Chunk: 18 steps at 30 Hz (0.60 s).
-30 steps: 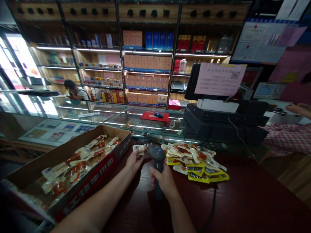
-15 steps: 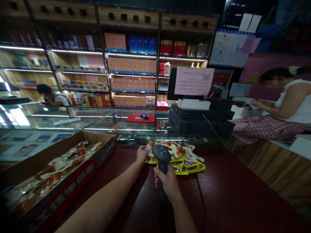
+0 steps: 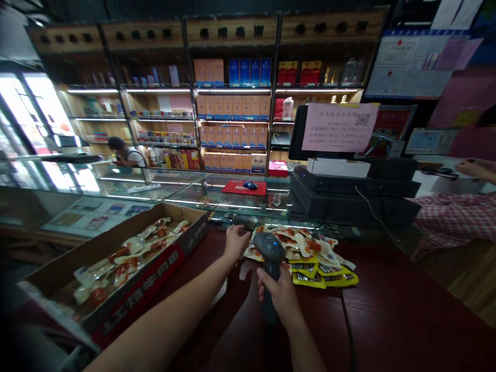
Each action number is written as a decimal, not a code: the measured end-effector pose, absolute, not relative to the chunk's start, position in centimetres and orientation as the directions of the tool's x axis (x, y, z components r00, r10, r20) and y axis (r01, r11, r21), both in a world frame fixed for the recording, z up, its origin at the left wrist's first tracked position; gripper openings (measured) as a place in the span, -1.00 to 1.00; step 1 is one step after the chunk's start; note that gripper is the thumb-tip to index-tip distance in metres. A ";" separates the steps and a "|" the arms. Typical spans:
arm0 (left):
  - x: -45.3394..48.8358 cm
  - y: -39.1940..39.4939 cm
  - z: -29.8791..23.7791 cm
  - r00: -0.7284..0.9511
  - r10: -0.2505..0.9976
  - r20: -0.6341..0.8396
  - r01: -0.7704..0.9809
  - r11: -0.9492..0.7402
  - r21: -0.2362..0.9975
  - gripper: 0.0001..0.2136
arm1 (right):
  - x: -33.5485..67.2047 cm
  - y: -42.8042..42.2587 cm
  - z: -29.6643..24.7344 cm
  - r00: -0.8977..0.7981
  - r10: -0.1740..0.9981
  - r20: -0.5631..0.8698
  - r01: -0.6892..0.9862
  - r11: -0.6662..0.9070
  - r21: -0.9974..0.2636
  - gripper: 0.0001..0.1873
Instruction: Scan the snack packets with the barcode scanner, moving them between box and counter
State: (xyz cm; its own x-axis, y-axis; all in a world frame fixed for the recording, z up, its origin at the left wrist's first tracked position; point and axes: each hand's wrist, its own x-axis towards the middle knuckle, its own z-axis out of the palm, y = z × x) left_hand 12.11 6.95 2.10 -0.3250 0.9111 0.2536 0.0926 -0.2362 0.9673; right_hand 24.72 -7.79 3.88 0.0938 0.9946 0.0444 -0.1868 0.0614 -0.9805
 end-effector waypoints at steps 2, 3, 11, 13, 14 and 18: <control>10.0 5.9 3.7 -0.325 0.888 0.325 0.163 -0.286 0.944 -0.72 | 23.8 -7.4 3.7 0.077 0.995 0.057 -0.174 0.070 -0.982 -0.57; 8.7 5.3 4.6 -0.302 0.880 0.366 0.192 -0.320 0.928 -0.70 | 23.2 -7.3 3.6 0.064 0.996 0.059 -0.169 0.069 -0.983 -0.58; -6.1 1.2 12.2 -0.053 0.929 0.365 0.663 -0.241 0.709 -0.69 | 17.8 -6.0 4.6 -0.145 0.988 0.047 -0.088 0.034 -0.996 -0.58; -9.9 2.1 12.9 -0.083 0.969 0.231 0.803 -0.073 0.591 -0.71 | 16.3 -5.8 4.8 -0.176 0.983 0.058 -0.087 0.043 -0.995 -0.57; -11.7 2.8 12.9 -0.100 0.980 0.170 0.851 -0.005 0.525 -0.72 | 15.7 -5.6 4.8 -0.192 0.979 0.065 -0.086 0.049 -0.995 -0.57; -17.0 5.8 10.8 -0.111 0.993 -0.041 0.960 0.118 0.255 -0.80 | 13.7 -4.8 4.3 -0.241 0.967 0.081 -0.074 0.065 -0.995 -0.57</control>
